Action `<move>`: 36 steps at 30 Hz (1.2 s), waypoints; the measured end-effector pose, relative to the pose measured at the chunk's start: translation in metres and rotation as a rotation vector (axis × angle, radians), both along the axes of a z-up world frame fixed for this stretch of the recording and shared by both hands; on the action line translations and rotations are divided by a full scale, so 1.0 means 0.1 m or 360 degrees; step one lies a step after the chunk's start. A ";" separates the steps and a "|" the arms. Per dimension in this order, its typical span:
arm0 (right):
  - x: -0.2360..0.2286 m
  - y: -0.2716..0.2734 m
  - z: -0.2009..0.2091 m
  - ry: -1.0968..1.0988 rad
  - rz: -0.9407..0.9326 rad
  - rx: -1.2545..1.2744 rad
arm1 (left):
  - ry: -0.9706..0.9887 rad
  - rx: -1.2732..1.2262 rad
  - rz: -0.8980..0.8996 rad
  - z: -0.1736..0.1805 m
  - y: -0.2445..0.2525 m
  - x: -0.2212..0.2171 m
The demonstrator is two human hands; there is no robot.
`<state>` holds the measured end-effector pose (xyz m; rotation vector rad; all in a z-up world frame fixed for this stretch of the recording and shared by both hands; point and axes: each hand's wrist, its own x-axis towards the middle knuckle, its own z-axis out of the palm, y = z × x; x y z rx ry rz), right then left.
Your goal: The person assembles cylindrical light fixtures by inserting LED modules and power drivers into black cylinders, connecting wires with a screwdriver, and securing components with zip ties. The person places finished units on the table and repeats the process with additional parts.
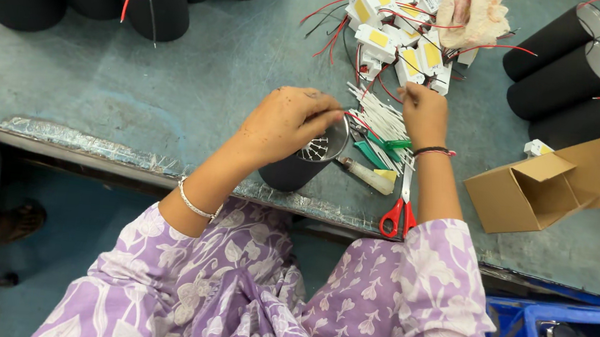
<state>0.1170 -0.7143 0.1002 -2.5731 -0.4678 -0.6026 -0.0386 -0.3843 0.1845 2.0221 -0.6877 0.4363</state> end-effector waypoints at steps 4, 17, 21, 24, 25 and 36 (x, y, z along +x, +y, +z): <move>-0.03 0.00 0.10 0.0384 0.0166 0.0320 | -0.0122 -0.0046 0.0138 -0.01 -0.07 -0.01; -0.87 0.71 1.09 0.0748 0.0993 0.2094 | 0.0060 0.0471 0.0162 0.15 -0.17 -0.09; -0.99 0.85 1.13 0.0722 0.1047 0.2123 | -0.0063 0.0156 0.0257 0.10 -0.15 -0.11; -1.06 0.89 1.13 0.0649 0.1044 0.2127 | -0.0050 -0.0218 0.0353 0.07 -0.14 -0.15; -1.09 0.90 1.13 0.0622 0.1038 0.2133 | -0.0017 -0.0334 0.0376 0.06 -0.15 -0.17; -1.31 1.01 1.13 0.0342 0.1075 0.1757 | -0.0084 -0.0502 0.0313 0.07 -0.23 -0.24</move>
